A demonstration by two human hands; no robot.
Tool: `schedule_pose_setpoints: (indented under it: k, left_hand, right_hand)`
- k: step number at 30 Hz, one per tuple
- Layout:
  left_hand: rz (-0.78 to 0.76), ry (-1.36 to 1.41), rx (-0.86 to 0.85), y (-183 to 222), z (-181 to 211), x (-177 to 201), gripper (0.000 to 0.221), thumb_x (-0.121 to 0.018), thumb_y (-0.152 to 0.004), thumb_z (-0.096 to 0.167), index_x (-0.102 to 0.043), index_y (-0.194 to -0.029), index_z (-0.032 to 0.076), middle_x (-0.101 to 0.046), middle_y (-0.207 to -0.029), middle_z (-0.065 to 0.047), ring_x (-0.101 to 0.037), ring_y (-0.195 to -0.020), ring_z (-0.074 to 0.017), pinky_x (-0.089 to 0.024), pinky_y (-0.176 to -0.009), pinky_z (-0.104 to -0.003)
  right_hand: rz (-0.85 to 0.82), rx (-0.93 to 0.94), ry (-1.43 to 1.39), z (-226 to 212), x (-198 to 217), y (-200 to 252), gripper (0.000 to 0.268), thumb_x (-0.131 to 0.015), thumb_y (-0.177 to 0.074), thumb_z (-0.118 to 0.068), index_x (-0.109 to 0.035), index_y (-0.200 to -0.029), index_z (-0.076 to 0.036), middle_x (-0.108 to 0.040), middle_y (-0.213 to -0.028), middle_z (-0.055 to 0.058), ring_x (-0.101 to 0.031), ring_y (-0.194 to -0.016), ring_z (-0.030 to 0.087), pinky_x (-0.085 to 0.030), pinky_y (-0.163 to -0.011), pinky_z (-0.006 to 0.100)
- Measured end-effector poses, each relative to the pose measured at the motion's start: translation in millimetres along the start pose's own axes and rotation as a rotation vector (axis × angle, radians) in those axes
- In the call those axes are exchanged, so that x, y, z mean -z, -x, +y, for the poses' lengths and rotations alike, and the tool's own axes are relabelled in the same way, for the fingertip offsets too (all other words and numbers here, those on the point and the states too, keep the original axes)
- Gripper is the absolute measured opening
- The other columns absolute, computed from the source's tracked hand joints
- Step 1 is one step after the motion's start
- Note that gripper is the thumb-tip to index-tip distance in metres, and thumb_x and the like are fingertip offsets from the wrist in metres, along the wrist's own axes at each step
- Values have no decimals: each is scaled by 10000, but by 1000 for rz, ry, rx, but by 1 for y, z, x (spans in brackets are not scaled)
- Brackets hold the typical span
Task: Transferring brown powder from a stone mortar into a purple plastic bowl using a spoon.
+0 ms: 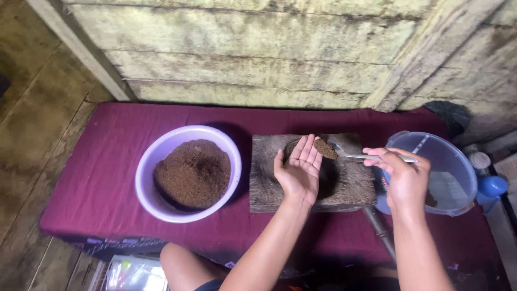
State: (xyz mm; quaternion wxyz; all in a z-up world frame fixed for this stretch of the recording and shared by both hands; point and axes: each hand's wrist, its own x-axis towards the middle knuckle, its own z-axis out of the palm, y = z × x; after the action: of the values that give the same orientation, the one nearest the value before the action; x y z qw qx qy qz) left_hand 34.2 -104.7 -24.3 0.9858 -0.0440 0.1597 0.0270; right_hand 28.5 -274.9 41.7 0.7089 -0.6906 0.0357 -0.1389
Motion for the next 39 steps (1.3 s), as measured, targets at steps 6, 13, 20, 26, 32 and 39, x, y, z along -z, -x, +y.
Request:
schedule_pose_setpoints:
  k: [6,13,20,26,32,39]
  left_hand:
    - [-30,75,-164,21,55,-18,670,-517,-913,407,-550,-1342,-107,-579,-1398,-309,-587,-1281,-379,-505,-1028,-414]
    - [24,-85,-531,49,175,1,668,-421,-934,461,-567,-1391,-4,-597,-1440,-197,-568,-1353,-314,-434,-1083,-420]
    - [153,-70,-941,95,271,23,667,-391,-928,424,-538,-1426,5,-568,-1464,-210,-530,-1392,-322,-355,-1175,-467]
    - [175,-38,-954,102,278,33,702,-404,-916,442,-520,-1448,-2,-553,-1474,-223,-507,-1408,-336,-357,-1177,-448]
    - [172,-37,-858,97,248,18,692,-426,-904,412,-530,-1435,-19,-560,-1460,-238,-507,-1403,-358,-376,-1168,-441]
    - [28,-210,-534,76,161,-16,652,-405,-924,369,-567,-1384,-63,-567,-1439,-278,-519,-1390,-380,-413,-1137,-431]
  right_hand:
    - [-144,20,-41,-12,-71,17,131,-620,-912,-10,-736,-884,44,-751,-907,221,-747,-761,295,-649,-722,320]
    - [-340,21,-48,8,-176,37,159,-632,-854,-38,-770,-887,32,-721,-757,208,-752,-665,259,-639,-728,385]
    - [-329,591,277,32,-268,70,184,-674,-870,-7,-827,-910,-103,-750,-742,85,-697,-769,191,-559,-799,311]
    - [-408,975,652,57,-281,83,185,-714,-891,-96,-821,-1026,-163,-769,-904,12,-658,-1091,225,-504,-951,368]
    - [-388,910,456,18,-247,75,164,-715,-899,-9,-811,-994,-101,-767,-836,46,-692,-974,259,-531,-921,373]
    - [-232,431,286,-5,-133,60,207,-641,-961,-8,-810,-1002,-120,-752,-825,58,-682,-905,132,-525,-936,315]
